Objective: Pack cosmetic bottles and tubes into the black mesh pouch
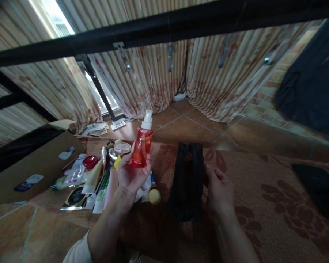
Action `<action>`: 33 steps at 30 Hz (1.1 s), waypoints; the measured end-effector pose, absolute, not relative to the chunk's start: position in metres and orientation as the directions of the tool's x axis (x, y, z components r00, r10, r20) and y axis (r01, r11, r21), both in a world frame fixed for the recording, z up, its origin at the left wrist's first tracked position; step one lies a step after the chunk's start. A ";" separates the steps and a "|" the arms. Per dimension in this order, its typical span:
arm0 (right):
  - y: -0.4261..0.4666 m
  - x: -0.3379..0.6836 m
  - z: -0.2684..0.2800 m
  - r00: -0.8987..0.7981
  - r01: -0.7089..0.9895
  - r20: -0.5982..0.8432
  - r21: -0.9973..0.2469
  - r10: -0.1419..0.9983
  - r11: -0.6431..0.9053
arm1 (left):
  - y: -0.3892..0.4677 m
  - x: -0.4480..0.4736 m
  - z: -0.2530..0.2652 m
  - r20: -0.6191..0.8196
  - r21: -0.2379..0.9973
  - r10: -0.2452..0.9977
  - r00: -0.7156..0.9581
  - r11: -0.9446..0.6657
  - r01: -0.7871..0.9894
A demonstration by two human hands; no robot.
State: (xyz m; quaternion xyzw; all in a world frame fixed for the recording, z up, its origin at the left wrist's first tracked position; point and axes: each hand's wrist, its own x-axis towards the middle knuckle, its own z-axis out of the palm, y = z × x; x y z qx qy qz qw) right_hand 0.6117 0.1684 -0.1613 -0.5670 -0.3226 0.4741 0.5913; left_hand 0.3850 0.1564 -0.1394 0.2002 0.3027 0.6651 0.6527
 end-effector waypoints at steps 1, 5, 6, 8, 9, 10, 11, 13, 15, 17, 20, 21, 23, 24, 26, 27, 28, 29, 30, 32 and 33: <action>0.168 0.612 -0.161 0.346 -0.186 -0.156 -0.978 0.925 -0.096 | 0.155 0.386 -0.139 -0.115 0.670 0.992 -0.053 0.038 -0.742; 0.168 0.611 -0.158 0.340 -0.180 -0.162 -0.978 0.926 -0.105 | 0.151 0.388 -0.138 -0.092 0.630 0.995 0.045 0.093 -0.771; 0.168 0.610 -0.156 0.341 -0.180 -0.167 -0.977 0.925 -0.110 | 0.150 0.389 -0.138 -0.090 0.611 0.994 0.069 0.110 -0.784; 0.167 0.609 -0.152 0.349 -0.174 -0.187 -0.976 0.918 -0.133 | 0.149 0.390 -0.138 -0.077 0.581 0.990 0.114 0.138 -0.802; 0.167 0.608 -0.150 0.353 -0.167 -0.199 -0.975 0.914 -0.148 | 0.148 0.391 -0.137 -0.067 0.576 0.989 0.135 0.149 -0.804; 0.166 0.607 -0.148 0.360 -0.160 -0.209 -0.974 0.909 -0.161 | 0.148 0.391 -0.137 -0.056 0.577 0.987 0.153 0.157 -0.802; 0.166 0.607 -0.146 0.369 -0.153 -0.219 -0.973 0.903 -0.173 | 0.148 0.392 -0.137 -0.046 0.583 0.984 0.169 0.164 -0.796; 0.165 0.606 -0.144 0.389 -0.143 -0.239 -0.970 0.890 -0.198 | 0.148 0.393 -0.138 -0.031 0.603 0.980 0.198 0.177 -0.778; 0.165 0.605 -0.143 0.403 -0.142 -0.248 -0.968 0.881 -0.207 | 0.149 0.394 -0.138 -0.028 0.624 0.973 0.228 0.195 -0.757; 0.165 0.605 -0.143 0.394 -0.138 -0.243 -0.969 0.886 -0.204 | 0.149 0.395 -0.138 -0.042 0.642 0.969 0.244 0.213 -0.736; 0.165 0.604 -0.145 0.388 -0.146 -0.228 -0.972 0.893 -0.185 | 0.149 0.396 -0.137 -0.062 0.659 0.970 0.236 0.218 -0.720; 0.165 0.604 -0.145 0.387 -0.151 -0.225 -0.972 0.894 -0.179 | 0.149 0.397 -0.137 -0.060 0.659 0.969 0.238 0.218 -0.720; 0.166 0.605 -0.146 0.388 -0.157 -0.221 -0.972 0.895 -0.172 | 0.149 0.398 -0.137 -0.048 0.653 0.966 0.254 0.223 -0.724; 0.166 0.605 -0.147 0.384 -0.157 -0.221 -0.973 0.896 -0.172 | 0.149 0.398 -0.137 -0.040 0.650 0.963 0.265 0.227 -0.725; 0.166 0.606 -0.148 0.371 -0.159 -0.226 -0.971 0.901 -0.177 | 0.149 0.399 -0.138 -0.035 0.644 0.959 0.282 0.237 -0.727; 0.166 0.606 -0.149 0.365 -0.166 -0.228 -0.970 0.903 -0.177 | 0.150 0.399 -0.139 -0.036 0.642 0.957 0.287 0.243 -0.728; 0.166 0.607 -0.150 0.361 -0.175 -0.227 -0.969 0.904 -0.174 | 0.150 0.398 -0.140 -0.040 0.638 0.956 0.292 0.249 -0.729; 0.166 0.607 -0.151 0.358 -0.183 -0.229 -0.968 0.905 -0.172 | 0.150 0.398 -0.141 -0.043 0.633 0.954 0.295 0.255 -0.731; 0.166 0.607 -0.151 0.358 -0.191 -0.233 -0.966 0.904 -0.173 | 0.151 0.398 -0.141 -0.045 0.626 0.953 0.298 0.260 -0.735; 0.167 0.607 -0.150 0.370 -0.199 -0.247 -0.963 0.895 -0.183 | 0.152 0.398 -0.141 -0.048 0.607 0.953 0.301 0.267 -0.748; 0.167 0.606 -0.149 0.379 -0.200 -0.257 -0.961 0.889 -0.192 | 0.152 0.398 -0.141 -0.052 0.597 0.953 0.299 0.270 -0.755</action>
